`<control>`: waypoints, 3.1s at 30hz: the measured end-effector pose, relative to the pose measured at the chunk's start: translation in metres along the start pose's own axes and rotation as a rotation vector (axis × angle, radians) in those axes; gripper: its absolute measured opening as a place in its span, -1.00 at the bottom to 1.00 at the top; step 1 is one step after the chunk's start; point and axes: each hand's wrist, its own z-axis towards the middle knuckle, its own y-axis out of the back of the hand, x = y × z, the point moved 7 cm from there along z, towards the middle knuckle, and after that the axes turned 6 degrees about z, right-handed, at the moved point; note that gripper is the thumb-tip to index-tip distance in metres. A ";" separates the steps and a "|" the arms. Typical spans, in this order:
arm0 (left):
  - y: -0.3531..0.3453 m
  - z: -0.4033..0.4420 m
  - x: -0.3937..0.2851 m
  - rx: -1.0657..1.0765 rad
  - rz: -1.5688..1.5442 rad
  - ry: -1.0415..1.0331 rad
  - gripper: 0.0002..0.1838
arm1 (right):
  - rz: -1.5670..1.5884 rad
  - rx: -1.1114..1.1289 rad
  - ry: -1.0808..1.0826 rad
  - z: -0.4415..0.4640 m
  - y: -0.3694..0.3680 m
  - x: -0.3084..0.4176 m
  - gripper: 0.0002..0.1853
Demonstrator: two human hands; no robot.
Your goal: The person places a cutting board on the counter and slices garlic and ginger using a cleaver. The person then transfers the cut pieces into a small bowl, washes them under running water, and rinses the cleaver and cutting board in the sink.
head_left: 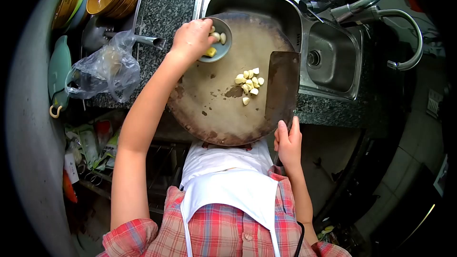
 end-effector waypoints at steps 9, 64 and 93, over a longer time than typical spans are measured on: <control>-0.015 -0.014 0.002 -0.055 -0.234 0.086 -0.79 | 0.011 -0.043 -0.012 -0.006 0.006 -0.005 -0.85; -0.006 0.002 -0.003 0.363 0.034 -0.038 -0.71 | -0.421 -0.087 0.275 -0.017 0.005 0.015 -0.87; -0.052 -0.168 -0.057 -0.345 -0.431 -0.060 -0.84 | -0.951 0.220 0.256 -0.037 -0.045 -0.021 -0.82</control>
